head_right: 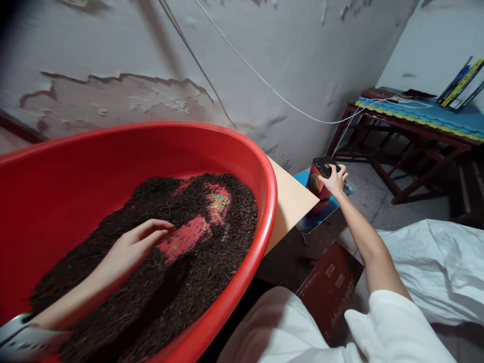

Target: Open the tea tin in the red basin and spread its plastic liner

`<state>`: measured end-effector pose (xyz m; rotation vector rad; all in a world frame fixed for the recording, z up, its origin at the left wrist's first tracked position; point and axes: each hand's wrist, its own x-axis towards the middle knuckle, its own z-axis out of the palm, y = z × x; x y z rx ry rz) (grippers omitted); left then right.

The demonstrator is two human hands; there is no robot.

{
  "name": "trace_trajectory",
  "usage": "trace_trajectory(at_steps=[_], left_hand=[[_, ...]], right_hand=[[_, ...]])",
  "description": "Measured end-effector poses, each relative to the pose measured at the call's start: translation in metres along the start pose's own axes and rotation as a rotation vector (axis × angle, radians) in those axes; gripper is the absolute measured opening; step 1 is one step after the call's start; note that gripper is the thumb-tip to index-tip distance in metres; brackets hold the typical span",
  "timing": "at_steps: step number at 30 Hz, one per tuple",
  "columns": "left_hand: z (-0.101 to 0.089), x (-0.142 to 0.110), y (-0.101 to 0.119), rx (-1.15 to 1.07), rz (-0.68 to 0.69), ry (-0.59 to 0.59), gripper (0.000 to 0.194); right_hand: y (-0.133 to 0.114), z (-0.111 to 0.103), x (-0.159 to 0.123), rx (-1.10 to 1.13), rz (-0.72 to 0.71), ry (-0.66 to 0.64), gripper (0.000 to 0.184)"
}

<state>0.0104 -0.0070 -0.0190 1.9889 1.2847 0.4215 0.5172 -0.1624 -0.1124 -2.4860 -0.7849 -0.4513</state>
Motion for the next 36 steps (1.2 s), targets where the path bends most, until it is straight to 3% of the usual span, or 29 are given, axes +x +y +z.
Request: trace_trajectory(at_steps=[6, 14, 18, 21, 23, 27, 29, 31, 34, 36], left_hand=[[-0.003, 0.0, 0.0, -0.012, 0.007, 0.012, 0.036], [0.0, 0.001, -0.003, 0.005, 0.037, -0.011, 0.032], [-0.001, -0.002, 0.0, 0.041, 0.053, -0.042, 0.027], [0.0, -0.004, -0.001, 0.109, 0.099, -0.068, 0.028], [0.003, -0.005, -0.002, 0.158, 0.145, -0.094, 0.031], [0.006, -0.009, 0.001, 0.214, 0.223, -0.124, 0.032], [0.004, -0.011, 0.007, 0.222, 0.262, -0.108, 0.031], [-0.002, -0.013, 0.015, 0.203, 0.288, -0.063, 0.03], [-0.015, -0.017, 0.027, 0.127, 0.296, 0.056, 0.03], [-0.023, -0.018, 0.032, 0.056, 0.279, 0.145, 0.03]], right_hand=[[-0.02, -0.006, -0.006, 0.006, 0.107, -0.057, 0.068], [-0.026, -0.018, -0.014, -0.027, 0.131, -0.124, 0.073], [-0.038, -0.035, -0.028, 0.013, -0.005, 0.016, 0.072], [-0.06, -0.055, -0.06, 0.218, -0.169, 0.146, 0.041], [-0.083, -0.074, -0.087, 0.427, -0.202, 0.118, 0.028], [-0.149, -0.123, -0.121, 0.943, -0.317, 0.037, 0.02], [-0.194, -0.141, -0.123, 1.142, -0.451, -0.16, 0.018], [-0.243, -0.145, -0.12, 1.252, -0.659, -0.55, 0.015], [-0.317, -0.119, -0.116, 1.291, -0.844, -1.017, 0.015], [-0.358, -0.093, -0.12, 1.299, -0.794, -1.274, 0.017]])
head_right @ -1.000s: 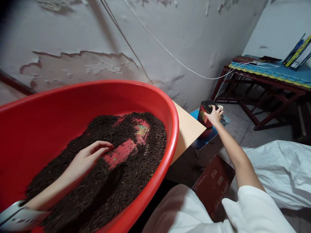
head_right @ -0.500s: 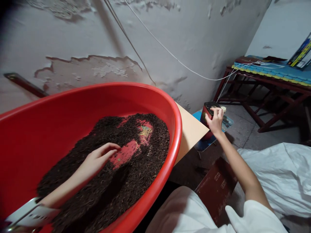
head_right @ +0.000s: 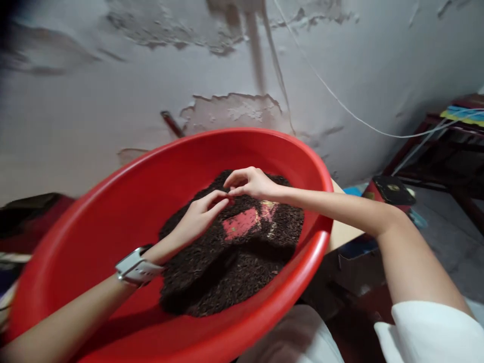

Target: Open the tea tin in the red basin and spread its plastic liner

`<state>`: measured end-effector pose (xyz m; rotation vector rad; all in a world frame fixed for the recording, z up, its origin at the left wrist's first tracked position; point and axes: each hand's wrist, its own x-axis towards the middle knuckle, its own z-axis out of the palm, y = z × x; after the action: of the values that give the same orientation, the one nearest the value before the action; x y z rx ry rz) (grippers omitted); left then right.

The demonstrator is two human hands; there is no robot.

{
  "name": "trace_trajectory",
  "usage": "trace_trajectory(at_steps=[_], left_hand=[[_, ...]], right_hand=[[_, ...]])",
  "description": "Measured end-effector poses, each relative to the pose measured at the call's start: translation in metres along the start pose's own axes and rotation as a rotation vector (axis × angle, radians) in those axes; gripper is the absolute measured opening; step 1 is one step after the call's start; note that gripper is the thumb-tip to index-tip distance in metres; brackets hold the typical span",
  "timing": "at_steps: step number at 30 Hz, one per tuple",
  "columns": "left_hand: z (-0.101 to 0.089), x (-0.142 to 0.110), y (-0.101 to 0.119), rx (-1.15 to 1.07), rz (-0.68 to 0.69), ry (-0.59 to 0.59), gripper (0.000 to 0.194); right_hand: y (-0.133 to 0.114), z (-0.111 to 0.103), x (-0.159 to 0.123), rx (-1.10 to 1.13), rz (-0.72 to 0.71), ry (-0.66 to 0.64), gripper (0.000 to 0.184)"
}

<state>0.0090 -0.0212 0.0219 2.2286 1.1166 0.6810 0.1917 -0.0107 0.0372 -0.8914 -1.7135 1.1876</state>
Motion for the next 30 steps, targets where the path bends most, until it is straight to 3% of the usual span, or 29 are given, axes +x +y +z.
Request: trace_trajectory(at_steps=[4, 8, 15, 23, 27, 30], left_hand=[[-0.015, 0.006, -0.005, -0.079, -0.114, 0.205, 0.029], [-0.026, 0.008, -0.01, -0.161, -0.085, 0.274, 0.026], [-0.04, -0.004, 0.012, -0.257, 0.066, 0.236, 0.024], [-0.044, -0.016, 0.024, -0.475, 0.128, 0.11, 0.02], [-0.043, -0.017, 0.025, -0.324, 0.146, 0.094, 0.025], [-0.035, -0.013, 0.018, 0.047, 0.235, -0.012, 0.026]], right_hand=[[0.022, 0.02, 0.045, 0.272, 0.116, -0.037, 0.023], [0.016, 0.021, 0.04, 0.404, 0.12, -0.049, 0.029], [-0.014, 0.015, 0.021, 0.427, 0.091, -0.044, 0.029], [-0.04, 0.025, 0.006, 0.538, 0.184, -0.124, 0.024], [-0.034, 0.025, 0.009, 0.443, 0.187, -0.133, 0.017], [-0.008, 0.027, 0.015, 0.14, 0.144, -0.141, 0.013]])
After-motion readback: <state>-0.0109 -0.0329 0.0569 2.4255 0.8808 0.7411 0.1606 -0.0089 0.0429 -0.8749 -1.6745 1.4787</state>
